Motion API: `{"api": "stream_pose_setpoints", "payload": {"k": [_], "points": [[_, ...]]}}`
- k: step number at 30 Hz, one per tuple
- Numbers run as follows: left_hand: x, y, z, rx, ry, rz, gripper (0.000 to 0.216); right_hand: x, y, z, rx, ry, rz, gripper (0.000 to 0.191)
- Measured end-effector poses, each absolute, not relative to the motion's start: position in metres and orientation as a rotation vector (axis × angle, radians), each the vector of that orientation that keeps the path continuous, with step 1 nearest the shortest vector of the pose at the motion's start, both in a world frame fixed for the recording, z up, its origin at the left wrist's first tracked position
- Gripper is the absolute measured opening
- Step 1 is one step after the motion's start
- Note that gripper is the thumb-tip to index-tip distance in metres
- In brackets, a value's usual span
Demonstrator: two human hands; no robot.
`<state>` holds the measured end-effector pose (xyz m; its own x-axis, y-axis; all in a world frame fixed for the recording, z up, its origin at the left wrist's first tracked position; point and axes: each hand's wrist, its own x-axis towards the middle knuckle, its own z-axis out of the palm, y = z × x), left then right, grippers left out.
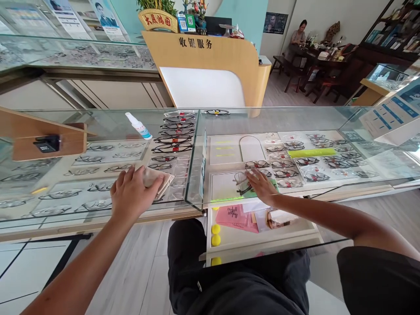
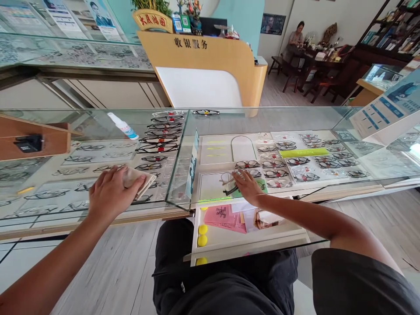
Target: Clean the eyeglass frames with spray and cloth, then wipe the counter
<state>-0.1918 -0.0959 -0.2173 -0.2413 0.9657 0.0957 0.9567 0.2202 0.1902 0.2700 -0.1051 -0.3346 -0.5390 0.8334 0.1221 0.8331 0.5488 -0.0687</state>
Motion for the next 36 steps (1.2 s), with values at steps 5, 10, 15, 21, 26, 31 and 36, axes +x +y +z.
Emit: {"api": "stream_pose_setpoints", "payload": {"k": [5, 10, 15, 21, 26, 31, 36], "points": [[-0.194, -0.095, -0.217, 1.931, 2.424, 0.294, 0.096, 0.287, -0.044, -0.349, -1.64, -2.581, -0.214, 0.063], [-0.196, -0.095, -0.218, 1.944, 2.432, 0.285, 0.096, 0.298, 0.009, -0.349, -1.754, -2.496, -0.284, 0.064], [-0.195, -0.093, -0.216, 1.929, 2.447, 0.268, 0.097, 0.308, 0.057, -0.351, -1.814, -2.511, -0.301, 0.06], [-0.192, -0.09, -0.214, 1.893, 2.469, 0.243, 0.099, 0.314, 0.087, -0.368, -1.831, -2.595, -0.29, 0.053], [-0.19, -0.09, -0.212, 1.865, 2.471, 0.241, 0.097, 0.313, 0.095, -0.384, -1.834, -2.617, -0.278, 0.046], [-0.19, -0.091, -0.211, 1.874, 2.467, 0.252, 0.095, 0.316, 0.096, -0.387, -1.795, -2.63, -0.25, 0.046], [-0.189, -0.091, -0.21, 1.859, 2.474, 0.24, 0.097, 0.321, 0.097, -0.386, -1.79, -2.61, -0.196, 0.047]]}}
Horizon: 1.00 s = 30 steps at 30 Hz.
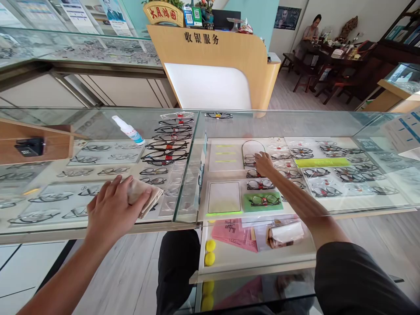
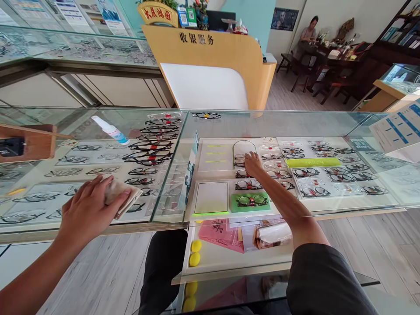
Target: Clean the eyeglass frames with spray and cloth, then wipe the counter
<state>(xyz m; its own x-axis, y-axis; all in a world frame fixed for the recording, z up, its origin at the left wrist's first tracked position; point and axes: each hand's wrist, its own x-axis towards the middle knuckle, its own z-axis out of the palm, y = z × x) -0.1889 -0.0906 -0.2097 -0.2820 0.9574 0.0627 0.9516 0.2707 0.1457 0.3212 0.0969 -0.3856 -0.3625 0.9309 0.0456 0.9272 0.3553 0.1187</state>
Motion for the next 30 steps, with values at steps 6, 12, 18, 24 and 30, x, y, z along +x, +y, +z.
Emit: {"api": "stream_pose_setpoints", "payload": {"k": [6, 12, 18, 24, 30], "points": [[-0.187, -0.09, -0.208, 1.855, 2.481, 0.221, 0.097, 0.324, 0.099, -0.386, 1.796, 2.548, 0.126, 0.048], [-0.19, -0.09, -0.212, 1.875, 2.479, 0.241, 0.093, 0.318, 0.1, -0.377, 1.869, 2.494, 0.074, 0.051], [-0.191, -0.092, -0.213, 1.885, 2.471, 0.25, 0.092, 0.305, 0.096, -0.367, 1.948, 2.447, 0.016, 0.05], [-0.192, -0.093, -0.211, 1.902, 2.45, 0.247, 0.091, 0.291, 0.089, -0.349, 2.029, 2.428, -0.04, 0.045], [-0.19, -0.094, -0.212, 1.913, 2.452, 0.272, 0.089, 0.262, 0.045, -0.312, 2.002, 2.595, -0.02, 0.044]]}}
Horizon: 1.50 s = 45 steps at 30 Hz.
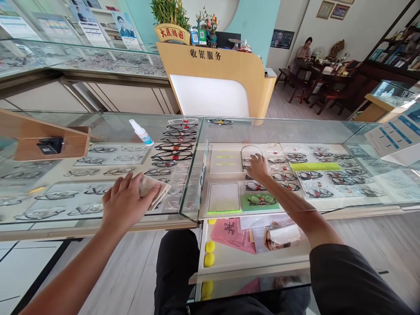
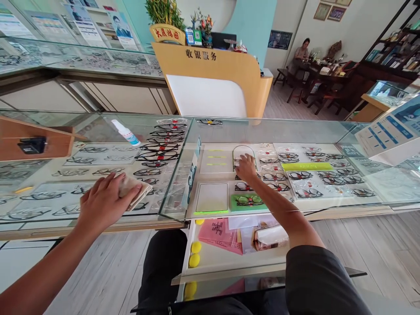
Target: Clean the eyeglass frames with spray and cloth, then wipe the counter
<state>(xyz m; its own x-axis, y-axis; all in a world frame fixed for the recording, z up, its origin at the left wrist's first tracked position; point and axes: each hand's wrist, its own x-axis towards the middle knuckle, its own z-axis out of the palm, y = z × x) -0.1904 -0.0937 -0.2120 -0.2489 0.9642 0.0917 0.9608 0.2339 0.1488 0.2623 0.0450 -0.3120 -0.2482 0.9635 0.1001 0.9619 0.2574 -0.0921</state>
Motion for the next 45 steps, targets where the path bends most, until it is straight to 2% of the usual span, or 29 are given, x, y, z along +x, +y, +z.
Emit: {"api": "stream_pose_setpoints", "payload": {"k": [5, 6, 9, 11, 14, 18, 20, 22, 24, 28, 34, 40, 45], "points": [[-0.191, -0.094, -0.212, 1.92, 2.435, 0.276, 0.09, 0.208, -0.065, -0.295, -1.469, -2.654, 0.225, 0.024], [-0.191, -0.094, -0.212, 1.92, 2.436, 0.285, 0.09, 0.199, -0.093, -0.291, -1.375, -2.743, 0.327, 0.019], [-0.192, -0.095, -0.213, 1.916, 2.442, 0.305, 0.088, 0.182, -0.166, -0.264, -1.094, -3.016, 0.947, 0.018], [-0.193, -0.095, -0.214, 1.918, 2.442, 0.306, 0.086, 0.178, -0.194, -0.231, -0.786, -3.071, 1.121, 0.023], [-0.195, -0.096, -0.215, 1.928, 2.431, 0.322, 0.085, 0.174, -0.186, -0.172, -0.595, -3.082, 0.866, 0.026], [-0.196, -0.097, -0.215, 1.895, 2.413, 0.331, 0.086, 0.157, -0.08, -0.121, -0.925, -2.834, 0.318, 0.037], [-0.196, -0.097, -0.214, 1.872, 2.41, 0.323, 0.088, 0.148, -0.006, -0.118, -1.149, -2.704, 0.059, 0.039], [-0.195, -0.098, -0.214, 1.866, 2.414, 0.334, 0.088, 0.142, 0.066, -0.126, -1.349, -2.664, -0.169, 0.032], [-0.195, -0.099, -0.215, 1.872, 2.426, 0.37, 0.087, 0.138, 0.124, -0.141, -1.532, -2.674, -0.296, 0.033], [-0.196, -0.101, -0.219, 1.895, 2.438, 0.41, 0.088, 0.13, 0.192, -0.175, -1.654, -2.633, -0.296, 0.045], [-0.196, -0.103, -0.222, 1.892, 2.441, 0.43, 0.092, 0.113, 0.229, -0.202, -1.755, -2.569, -0.271, 0.051], [-0.197, -0.104, -0.222, 1.891, 2.42, 0.457, 0.091, 0.112, 0.221, -0.198, -1.771, -2.517, -0.235, 0.054], [-0.196, -0.106, -0.221, 1.894, 2.414, 0.488, 0.089, 0.121, 0.176, -0.172, -1.668, -2.481, -0.229, 0.059]]}}
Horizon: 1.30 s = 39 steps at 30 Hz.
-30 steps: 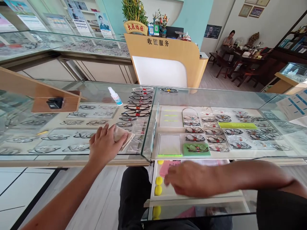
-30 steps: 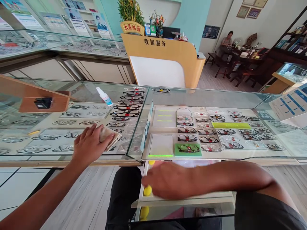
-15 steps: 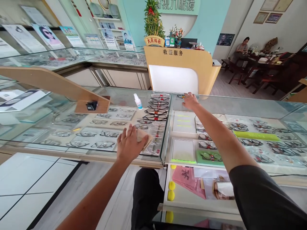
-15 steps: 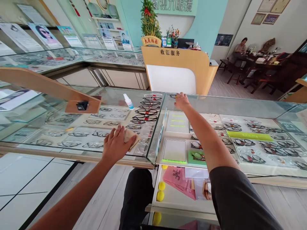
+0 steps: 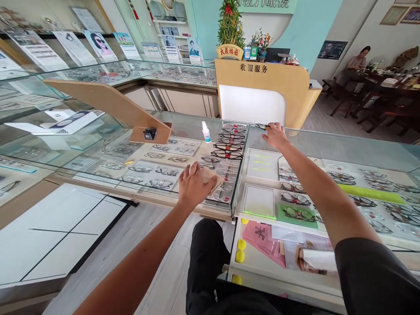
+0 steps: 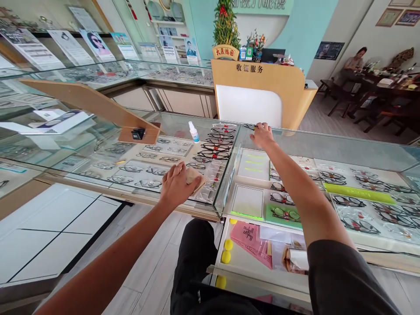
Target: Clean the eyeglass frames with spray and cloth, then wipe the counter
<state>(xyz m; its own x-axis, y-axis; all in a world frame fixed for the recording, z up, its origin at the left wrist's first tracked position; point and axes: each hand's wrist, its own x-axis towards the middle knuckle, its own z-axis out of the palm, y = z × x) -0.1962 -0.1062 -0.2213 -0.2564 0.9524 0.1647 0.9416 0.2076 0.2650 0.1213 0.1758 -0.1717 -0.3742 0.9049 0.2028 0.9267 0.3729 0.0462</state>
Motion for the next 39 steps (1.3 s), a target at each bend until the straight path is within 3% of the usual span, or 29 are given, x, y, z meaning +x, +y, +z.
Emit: {"api": "stream_pose_setpoints", "payload": {"k": [6, 11, 14, 16, 19, 25, 28, 39], "points": [[-0.194, -0.105, -0.22, 1.919, 2.434, 0.431, 0.089, 0.126, 0.029, -0.114, -1.002, -2.444, -0.06, 0.059], [-0.19, -0.104, -0.217, 1.882, 2.465, 0.437, 0.082, 0.149, -0.138, -0.081, -0.55, -2.599, 0.711, 0.049], [-0.188, -0.103, -0.216, 1.882, 2.472, 0.409, 0.08, 0.17, -0.201, -0.098, -0.542, -2.697, 1.248, 0.047], [-0.187, -0.102, -0.216, 1.874, 2.482, 0.385, 0.08, 0.182, -0.22, -0.127, -0.704, -2.746, 1.392, 0.049], [-0.187, -0.101, -0.216, 1.87, 2.485, 0.36, 0.084, 0.198, -0.217, -0.186, -1.061, -2.786, 1.234, 0.053], [-0.189, -0.101, -0.217, 1.92, 2.456, 0.364, 0.091, 0.237, -0.126, -0.294, -1.601, -2.61, 0.276, 0.066], [-0.19, -0.1, -0.218, 1.912, 2.473, 0.363, 0.095, 0.255, -0.067, -0.326, -1.742, -2.462, -0.013, 0.068], [-0.196, -0.095, -0.219, 1.867, 2.503, 0.314, 0.102, 0.287, 0.089, -0.368, -1.912, -2.237, -0.175, 0.067]]}}
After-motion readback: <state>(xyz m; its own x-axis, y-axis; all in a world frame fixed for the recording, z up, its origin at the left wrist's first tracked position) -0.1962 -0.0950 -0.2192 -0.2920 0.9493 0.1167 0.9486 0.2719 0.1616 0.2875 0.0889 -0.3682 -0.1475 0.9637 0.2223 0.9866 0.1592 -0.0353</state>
